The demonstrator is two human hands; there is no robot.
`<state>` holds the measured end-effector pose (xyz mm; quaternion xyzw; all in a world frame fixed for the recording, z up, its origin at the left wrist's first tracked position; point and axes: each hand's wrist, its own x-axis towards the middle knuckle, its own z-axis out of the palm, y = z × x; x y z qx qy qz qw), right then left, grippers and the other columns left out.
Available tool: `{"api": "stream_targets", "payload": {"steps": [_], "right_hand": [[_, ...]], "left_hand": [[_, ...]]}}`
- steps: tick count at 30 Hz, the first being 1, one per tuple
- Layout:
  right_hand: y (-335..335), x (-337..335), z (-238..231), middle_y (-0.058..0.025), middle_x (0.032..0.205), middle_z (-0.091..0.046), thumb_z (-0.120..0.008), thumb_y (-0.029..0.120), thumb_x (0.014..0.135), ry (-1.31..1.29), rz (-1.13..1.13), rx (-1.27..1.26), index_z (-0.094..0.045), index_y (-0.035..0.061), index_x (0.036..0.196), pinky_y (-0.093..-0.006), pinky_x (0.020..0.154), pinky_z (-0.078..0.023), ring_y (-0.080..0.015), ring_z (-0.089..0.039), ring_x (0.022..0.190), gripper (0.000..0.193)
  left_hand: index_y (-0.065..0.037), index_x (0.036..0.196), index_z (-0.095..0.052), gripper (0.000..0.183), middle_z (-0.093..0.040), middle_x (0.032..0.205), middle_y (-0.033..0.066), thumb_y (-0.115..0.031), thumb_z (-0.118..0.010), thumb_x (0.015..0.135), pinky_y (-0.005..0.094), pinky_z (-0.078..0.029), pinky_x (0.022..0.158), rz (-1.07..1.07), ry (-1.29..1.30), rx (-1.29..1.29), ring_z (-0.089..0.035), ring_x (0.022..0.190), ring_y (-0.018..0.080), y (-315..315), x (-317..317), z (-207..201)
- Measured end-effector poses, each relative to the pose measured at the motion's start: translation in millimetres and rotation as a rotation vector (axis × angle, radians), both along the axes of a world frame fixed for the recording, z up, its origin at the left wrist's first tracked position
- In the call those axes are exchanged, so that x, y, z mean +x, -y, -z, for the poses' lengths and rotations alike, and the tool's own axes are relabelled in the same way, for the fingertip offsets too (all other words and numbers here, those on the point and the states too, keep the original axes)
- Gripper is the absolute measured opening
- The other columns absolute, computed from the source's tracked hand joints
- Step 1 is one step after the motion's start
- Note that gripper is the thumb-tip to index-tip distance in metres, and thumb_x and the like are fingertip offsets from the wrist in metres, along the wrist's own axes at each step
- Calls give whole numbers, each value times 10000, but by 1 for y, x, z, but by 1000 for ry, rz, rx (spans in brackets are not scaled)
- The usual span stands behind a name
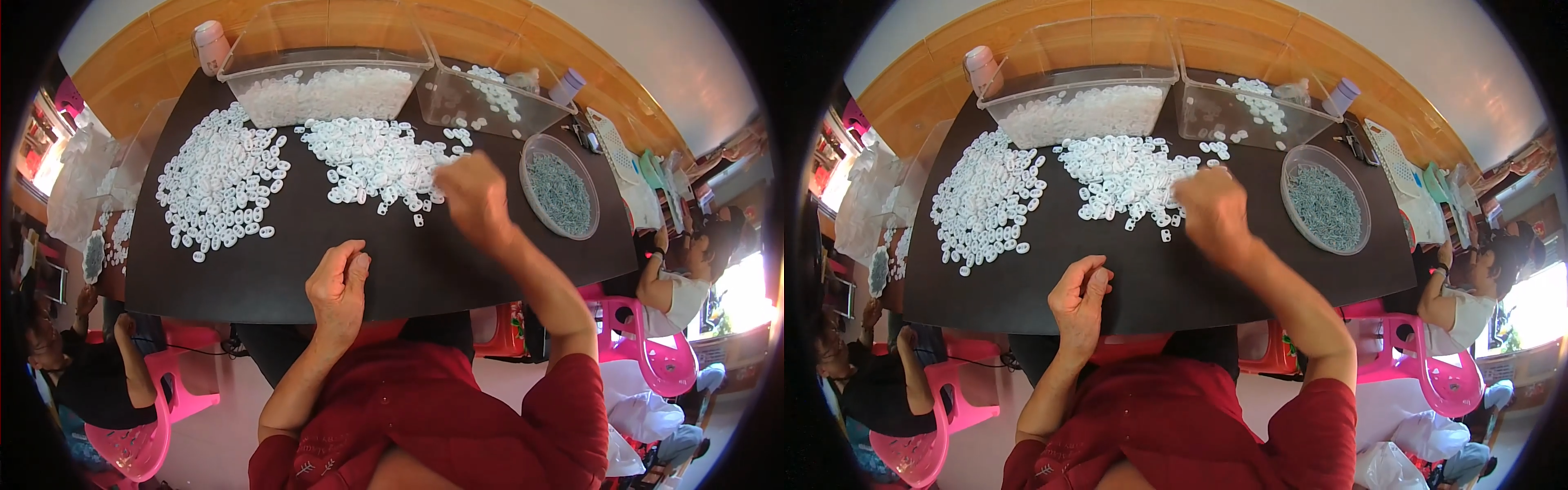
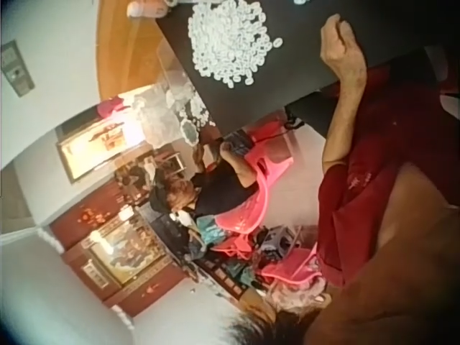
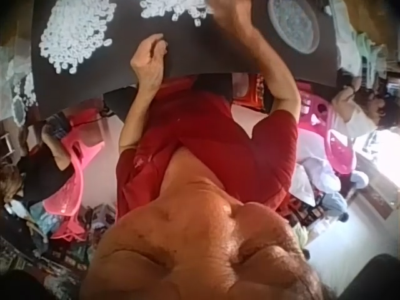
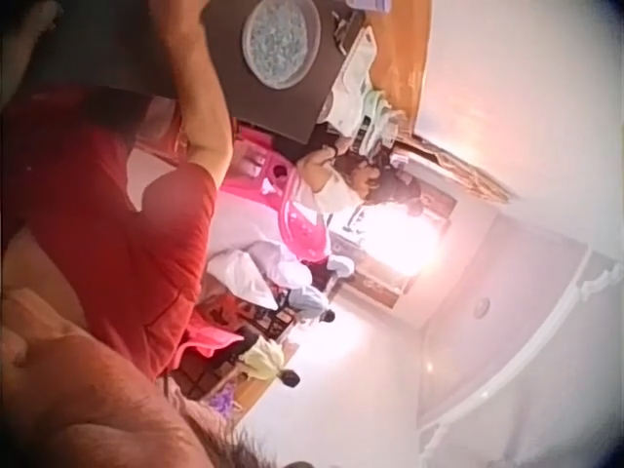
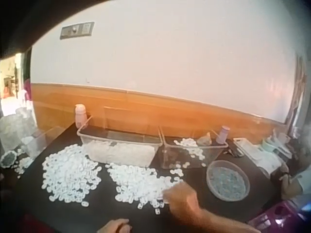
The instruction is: The person is manually assembling small white plastic components by inserting tiny black pins into them.
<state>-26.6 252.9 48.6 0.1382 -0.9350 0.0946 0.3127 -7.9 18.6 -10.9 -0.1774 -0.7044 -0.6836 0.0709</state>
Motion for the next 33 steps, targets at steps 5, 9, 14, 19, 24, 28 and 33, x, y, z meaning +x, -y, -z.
{"api": "stream_targets", "payload": {"steps": [5, 9, 14, 19, 24, 28, 33], "right_hand": [[29, 29, 36, -83, 664, -554, -702, 87, 676, 57, 79, -161, -613, 38, 675, -382, 599, -420, -278, -523, 668, 101], [35, 24, 47, -107, 715, -542, -703, 79, 665, 93, 58, -78, -551, 54, 682, -384, 626, -413, -285, -522, 702, 155], [37, 24, 49, -95, 719, -538, -687, 41, 673, 101, 5, -207, -523, 55, 689, -391, 624, -413, -287, -522, 700, 166], [53, 45, 32, -67, 697, -543, -688, 4, 692, 137, -70, -462, -583, 52, 735, -343, 564, -424, -250, -520, 636, 123], [72, 53, 23, -73, 776, -604, -676, -41, 681, -140, -343, -413, -632, 30, 828, -310, 569, -439, -225, -528, 647, 169], [68, 56, 25, -76, 778, -583, -648, -61, 693, -60, -347, -432, -629, 29, 831, -314, 563, -439, -233, -524, 663, 165], [64, 60, 27, -67, 785, -575, -637, -49, 712, -40, -328, -321, -625, 25, 830, -304, 558, -432, -229, -519, 665, 140]], "left_hand": [[26, 967, -610, 130, -596, 781, 71, -41, -606, 856, 238, -433, 569, 39, -1, -19, -524, 618, 110, -9, 2, -4], [25, 968, -609, 134, -604, 794, 81, -36, -609, 849, 246, -439, 573, 59, 17, -52, -539, 621, 123, -10, 2, -4], [24, 969, -609, 138, -611, 793, 82, -40, -610, 846, 241, -452, 583, 45, 14, -46, -556, 630, 123, -11, 1, -2], [21, 966, -618, 139, -626, 759, 76, -80, -588, 876, 225, -449, 542, 118, 160, 15, -564, 599, 111, -10, 2, -12], [38, 913, -642, 174, -637, 715, 89, -127, -589, 892, 200, -417, 457, 444, 689, 388, -563, 541, 109, -7, -3, -20], [54, 921, -642, 151, -648, 728, 105, -83, -603, 872, 208, -434, 467, 485, 679, 317, -578, 551, 119, -4, -10, -20], [59, 945, -636, 153, -653, 760, 106, -66, -613, 861, 209, -447, 496, 535, 696, 359, -592, 587, 123, -6, -8, -20]]}}
